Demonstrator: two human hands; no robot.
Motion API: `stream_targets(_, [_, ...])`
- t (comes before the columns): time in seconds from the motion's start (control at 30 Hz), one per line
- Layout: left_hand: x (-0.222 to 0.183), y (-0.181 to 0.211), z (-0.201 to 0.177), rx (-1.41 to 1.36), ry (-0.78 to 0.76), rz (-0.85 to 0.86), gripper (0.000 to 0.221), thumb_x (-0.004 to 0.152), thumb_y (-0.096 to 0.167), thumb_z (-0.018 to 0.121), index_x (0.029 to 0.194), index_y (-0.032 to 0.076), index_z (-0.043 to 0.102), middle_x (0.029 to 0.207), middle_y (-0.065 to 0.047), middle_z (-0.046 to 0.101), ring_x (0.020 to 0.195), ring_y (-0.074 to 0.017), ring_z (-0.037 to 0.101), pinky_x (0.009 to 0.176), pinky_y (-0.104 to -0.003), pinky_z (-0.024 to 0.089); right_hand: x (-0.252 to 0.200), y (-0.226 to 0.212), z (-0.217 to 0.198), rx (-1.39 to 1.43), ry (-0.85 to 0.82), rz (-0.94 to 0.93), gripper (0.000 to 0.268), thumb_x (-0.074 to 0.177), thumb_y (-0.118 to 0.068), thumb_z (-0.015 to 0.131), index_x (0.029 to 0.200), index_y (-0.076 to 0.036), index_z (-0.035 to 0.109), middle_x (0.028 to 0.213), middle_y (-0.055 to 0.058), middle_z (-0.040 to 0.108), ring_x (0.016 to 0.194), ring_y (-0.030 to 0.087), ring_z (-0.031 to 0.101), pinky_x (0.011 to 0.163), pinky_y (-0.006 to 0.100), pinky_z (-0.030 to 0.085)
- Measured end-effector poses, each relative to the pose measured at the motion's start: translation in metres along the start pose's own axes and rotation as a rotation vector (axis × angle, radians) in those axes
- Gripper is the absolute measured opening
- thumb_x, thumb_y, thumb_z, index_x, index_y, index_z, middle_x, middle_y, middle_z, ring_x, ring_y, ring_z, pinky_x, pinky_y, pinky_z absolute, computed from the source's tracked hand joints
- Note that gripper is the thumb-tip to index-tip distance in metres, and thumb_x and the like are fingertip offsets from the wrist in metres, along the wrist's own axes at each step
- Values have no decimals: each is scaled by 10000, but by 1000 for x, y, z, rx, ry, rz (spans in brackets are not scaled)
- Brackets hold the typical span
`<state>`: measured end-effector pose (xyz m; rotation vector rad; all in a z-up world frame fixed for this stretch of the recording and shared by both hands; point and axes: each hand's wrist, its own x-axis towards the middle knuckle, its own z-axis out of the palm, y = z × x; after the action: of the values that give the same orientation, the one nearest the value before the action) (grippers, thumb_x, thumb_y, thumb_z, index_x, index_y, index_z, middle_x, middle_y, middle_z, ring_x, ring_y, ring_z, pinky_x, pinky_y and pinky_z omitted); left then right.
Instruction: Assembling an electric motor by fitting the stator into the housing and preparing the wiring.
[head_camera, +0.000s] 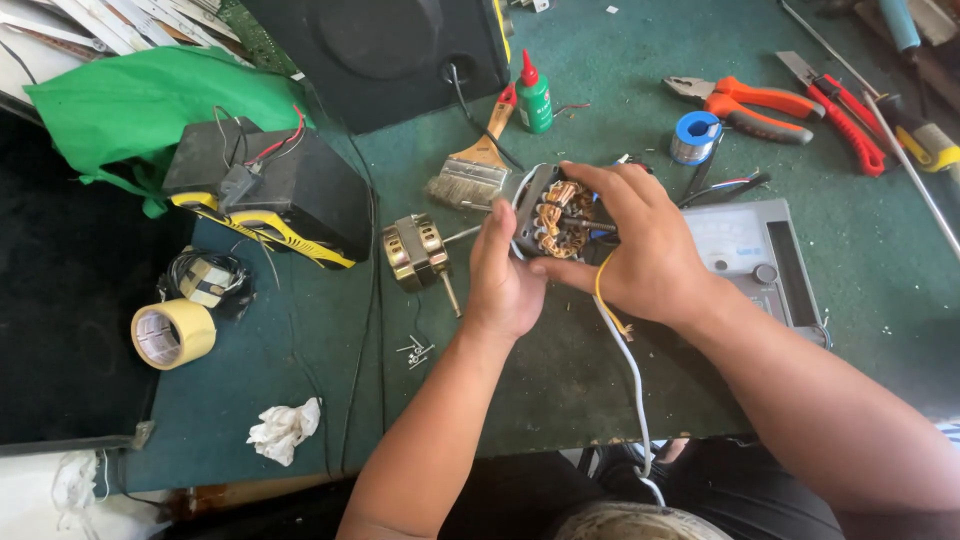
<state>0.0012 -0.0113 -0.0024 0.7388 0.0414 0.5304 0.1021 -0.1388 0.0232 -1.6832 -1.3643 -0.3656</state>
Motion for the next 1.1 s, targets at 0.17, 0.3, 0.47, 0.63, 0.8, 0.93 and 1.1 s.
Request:
stream_targets(0.17, [4, -3, -5, 182, -21, 87, 685, 931, 558, 716, 1243, -44, 624, 1156, -167, 686, 1124, -280, 665, 915, -407, 584, 1, -8, -4, 73, -21, 143, 898, 656, -455, 970, 1353, -25, 600, 1280, 95, 688, 1125, 258, 652, 982, 374, 530])
stream_targets(0.3, [2, -14, -12, 159, 40, 115, 642, 916, 565, 705, 1187, -3, 575, 1175, -189, 628, 1151, -279, 626, 948, -439, 565, 3, -13, -6, 84, -23, 180, 886, 669, -453, 960, 1354, -31, 589, 1168, 100, 669, 1048, 232, 652, 888, 347, 533])
stream_targets(0.47, [0, -34, -22, 362, 204, 239, 546, 980, 615, 503, 1086, 80, 501, 1229, -119, 537, 1179, -168, 533, 1021, -385, 487, 6, -19, -10, 160, -39, 253, 837, 660, -334, 978, 1351, -43, 604, 1142, 90, 648, 1045, 197, 646, 902, 313, 538])
stream_targets(0.63, [2, -5, 2, 155, 170, 167, 604, 986, 555, 554, 1277, 26, 561, 1157, -162, 671, 1089, -262, 670, 913, -414, 564, 8, -20, -15, 227, -47, 332, 848, 652, -297, 964, 1364, -32, 589, 1176, 90, 644, 1055, 171, 649, 922, 301, 545])
stream_targets(0.8, [5, 11, 4, 143, 177, 74, 446, 985, 518, 588, 1094, 85, 590, 1033, -119, 693, 981, -247, 692, 787, -408, 590, 8, -5, -17, 56, -16, -33, 814, 744, -330, 966, 1374, 15, 582, 1282, 178, 647, 1191, 325, 628, 1018, 408, 522])
stream_targets(0.93, [4, 24, 10, 191, 65, -61, 570, 984, 572, 553, 1129, 37, 690, 1106, -149, 741, 1080, -272, 705, 885, -425, 587, 14, 0, -22, -95, -86, -332, 556, 884, -193, 875, 1363, -42, 637, 1332, 134, 633, 1228, 360, 621, 1053, 487, 439])
stream_targets(1.1, [6, 26, 13, 236, 189, -237, 635, 881, 622, 586, 1163, 62, 689, 1077, -119, 748, 1032, -235, 705, 855, -391, 569, 16, 1, -23, -137, -118, -455, 413, 953, -28, 803, 1324, -50, 624, 1351, 120, 677, 1267, 375, 634, 1017, 496, 448])
